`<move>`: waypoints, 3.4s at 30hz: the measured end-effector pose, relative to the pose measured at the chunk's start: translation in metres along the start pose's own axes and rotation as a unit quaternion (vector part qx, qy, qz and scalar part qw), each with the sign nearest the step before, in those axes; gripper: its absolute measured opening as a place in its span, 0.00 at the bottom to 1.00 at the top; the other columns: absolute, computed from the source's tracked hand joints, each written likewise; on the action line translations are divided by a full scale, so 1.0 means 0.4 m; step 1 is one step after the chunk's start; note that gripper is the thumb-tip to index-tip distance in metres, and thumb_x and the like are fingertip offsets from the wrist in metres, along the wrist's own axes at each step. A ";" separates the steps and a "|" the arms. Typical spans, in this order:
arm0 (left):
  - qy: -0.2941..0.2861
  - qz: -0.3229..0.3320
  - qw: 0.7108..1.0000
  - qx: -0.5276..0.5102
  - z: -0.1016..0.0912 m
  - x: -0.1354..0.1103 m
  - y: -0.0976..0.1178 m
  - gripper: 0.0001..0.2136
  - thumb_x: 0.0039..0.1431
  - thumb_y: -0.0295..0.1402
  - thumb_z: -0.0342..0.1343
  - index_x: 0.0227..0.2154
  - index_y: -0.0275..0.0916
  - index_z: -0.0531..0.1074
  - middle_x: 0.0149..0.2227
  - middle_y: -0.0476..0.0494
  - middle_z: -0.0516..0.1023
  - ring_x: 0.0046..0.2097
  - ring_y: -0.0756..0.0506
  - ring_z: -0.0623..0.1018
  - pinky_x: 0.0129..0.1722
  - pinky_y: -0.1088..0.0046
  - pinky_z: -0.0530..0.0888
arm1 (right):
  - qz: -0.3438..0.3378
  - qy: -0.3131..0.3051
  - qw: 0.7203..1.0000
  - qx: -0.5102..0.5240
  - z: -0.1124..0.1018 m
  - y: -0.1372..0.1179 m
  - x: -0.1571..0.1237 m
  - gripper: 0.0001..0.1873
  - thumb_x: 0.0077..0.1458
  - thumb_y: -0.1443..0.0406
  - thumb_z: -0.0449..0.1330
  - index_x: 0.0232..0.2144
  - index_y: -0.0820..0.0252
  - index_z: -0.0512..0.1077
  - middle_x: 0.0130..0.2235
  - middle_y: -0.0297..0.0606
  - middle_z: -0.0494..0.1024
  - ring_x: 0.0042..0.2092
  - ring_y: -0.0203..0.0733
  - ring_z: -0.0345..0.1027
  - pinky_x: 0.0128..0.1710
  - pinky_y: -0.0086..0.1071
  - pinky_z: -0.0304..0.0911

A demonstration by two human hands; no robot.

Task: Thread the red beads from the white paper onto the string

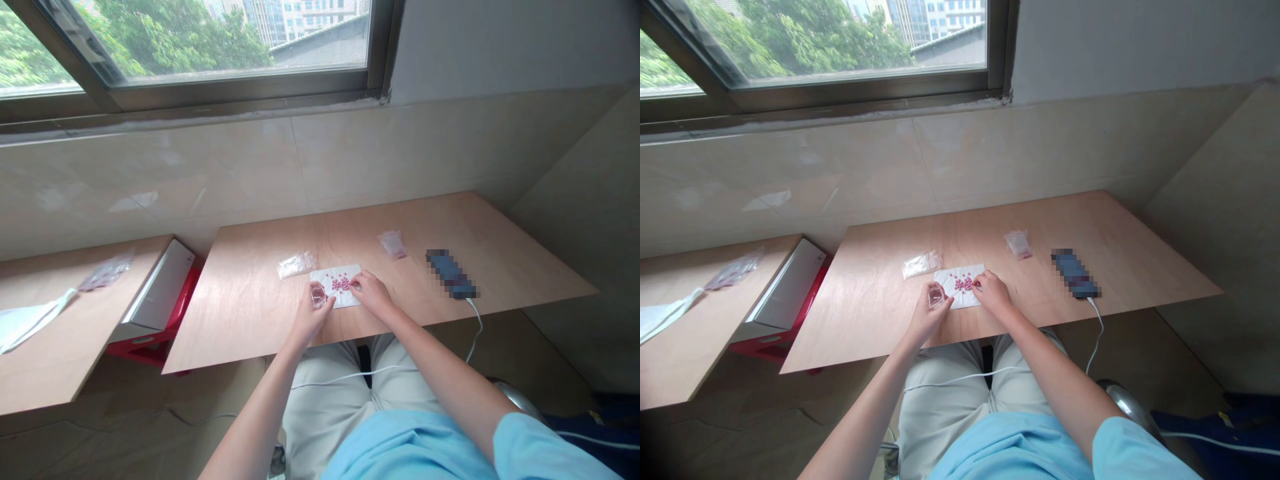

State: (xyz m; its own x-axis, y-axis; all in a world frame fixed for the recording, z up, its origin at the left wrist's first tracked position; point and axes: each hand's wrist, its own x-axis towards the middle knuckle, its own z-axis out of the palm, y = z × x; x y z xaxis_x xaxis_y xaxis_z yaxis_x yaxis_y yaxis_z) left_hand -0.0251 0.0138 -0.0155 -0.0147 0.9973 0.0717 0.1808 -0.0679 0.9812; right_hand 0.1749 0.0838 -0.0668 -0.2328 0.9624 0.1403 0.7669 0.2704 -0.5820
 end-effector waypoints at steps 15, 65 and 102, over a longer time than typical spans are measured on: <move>-0.006 0.026 0.998 0.049 0.039 -0.020 -0.056 0.23 0.53 0.40 0.65 0.51 0.43 0.70 0.41 0.44 0.73 0.42 0.43 0.72 0.46 0.68 0.66 | 0.023 0.043 0.988 0.143 -0.015 -0.026 -0.007 0.07 0.59 0.64 0.58 0.33 0.59 0.76 0.36 0.38 0.79 0.37 0.40 0.72 0.40 0.31 0.64; 0.007 -0.013 1.000 -0.009 0.008 -0.007 -0.038 0.15 0.63 0.45 0.57 0.45 0.40 0.74 0.46 0.39 0.80 0.50 0.40 0.79 0.52 0.62 0.74 | 0.058 0.053 0.964 0.254 -0.023 -0.061 0.037 0.09 0.59 0.60 0.58 0.33 0.59 0.74 0.33 0.37 0.78 0.33 0.40 0.72 0.36 0.31 0.65; -0.048 -0.158 0.968 -0.190 0.015 -0.002 -0.019 0.19 0.55 0.47 0.65 0.42 0.39 0.71 0.37 0.42 0.78 0.37 0.46 0.79 0.36 0.73 0.74 | -0.006 0.006 0.936 0.352 -0.059 -0.136 0.052 0.13 0.60 0.56 0.58 0.35 0.60 0.74 0.33 0.36 0.78 0.33 0.39 0.71 0.34 0.30 0.65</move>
State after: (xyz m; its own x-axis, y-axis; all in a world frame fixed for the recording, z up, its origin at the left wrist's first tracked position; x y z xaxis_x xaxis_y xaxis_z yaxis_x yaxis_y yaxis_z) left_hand -0.0207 0.0136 -0.0241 0.0839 0.9669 -0.2410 -0.1920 0.2530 0.9482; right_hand 0.1424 0.0900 -0.0134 -0.2295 0.9605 0.1574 0.1781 0.2005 -0.9634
